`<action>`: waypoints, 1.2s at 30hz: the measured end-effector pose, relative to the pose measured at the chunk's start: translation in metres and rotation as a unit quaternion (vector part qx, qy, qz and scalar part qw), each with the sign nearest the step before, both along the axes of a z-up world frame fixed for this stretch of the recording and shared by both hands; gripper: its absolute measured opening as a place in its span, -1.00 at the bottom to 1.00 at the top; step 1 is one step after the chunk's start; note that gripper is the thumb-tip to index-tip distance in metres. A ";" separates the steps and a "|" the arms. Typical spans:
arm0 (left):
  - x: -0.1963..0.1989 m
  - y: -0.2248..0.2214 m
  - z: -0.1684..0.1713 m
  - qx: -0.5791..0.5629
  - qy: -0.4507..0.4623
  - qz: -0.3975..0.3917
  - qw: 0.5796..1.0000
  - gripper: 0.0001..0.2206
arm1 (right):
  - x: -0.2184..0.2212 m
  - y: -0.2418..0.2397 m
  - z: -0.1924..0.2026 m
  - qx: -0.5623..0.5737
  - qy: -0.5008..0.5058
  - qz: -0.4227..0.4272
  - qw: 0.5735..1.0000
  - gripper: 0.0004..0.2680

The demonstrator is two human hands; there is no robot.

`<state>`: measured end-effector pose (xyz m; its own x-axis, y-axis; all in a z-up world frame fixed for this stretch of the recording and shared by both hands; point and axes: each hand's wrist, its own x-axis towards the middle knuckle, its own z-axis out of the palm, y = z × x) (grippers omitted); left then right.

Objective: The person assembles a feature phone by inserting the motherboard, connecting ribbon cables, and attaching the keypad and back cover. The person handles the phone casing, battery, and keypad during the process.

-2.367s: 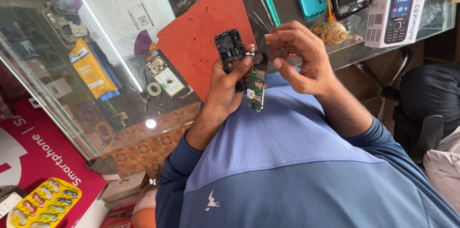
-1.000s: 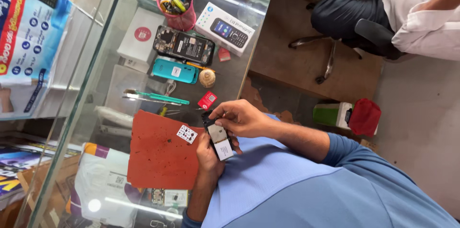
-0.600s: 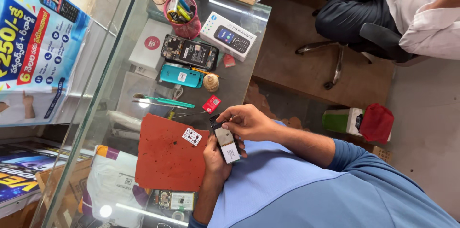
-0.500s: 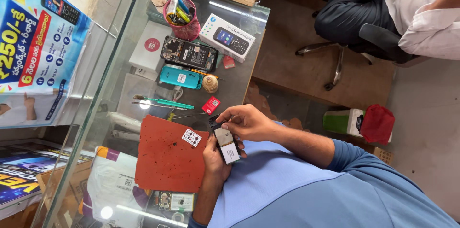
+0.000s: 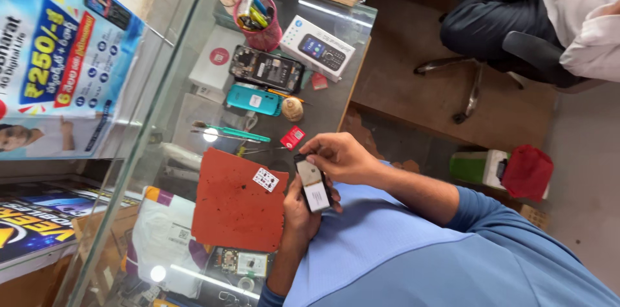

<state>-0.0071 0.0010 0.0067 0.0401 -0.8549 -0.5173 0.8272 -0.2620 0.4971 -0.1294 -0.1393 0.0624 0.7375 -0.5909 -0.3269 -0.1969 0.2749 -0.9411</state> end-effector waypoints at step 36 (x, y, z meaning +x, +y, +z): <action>-0.012 0.000 0.011 -0.077 -0.035 0.013 0.996 -0.48 | -0.007 -0.018 0.023 -0.238 0.019 0.123 0.963 -0.77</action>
<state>-0.0191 0.0012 0.0180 0.0951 -0.9220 -0.3752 0.7948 -0.1567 0.5863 -0.1367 -0.1574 0.0855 0.8671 -0.4898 -0.0911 -0.2379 -0.2463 -0.9396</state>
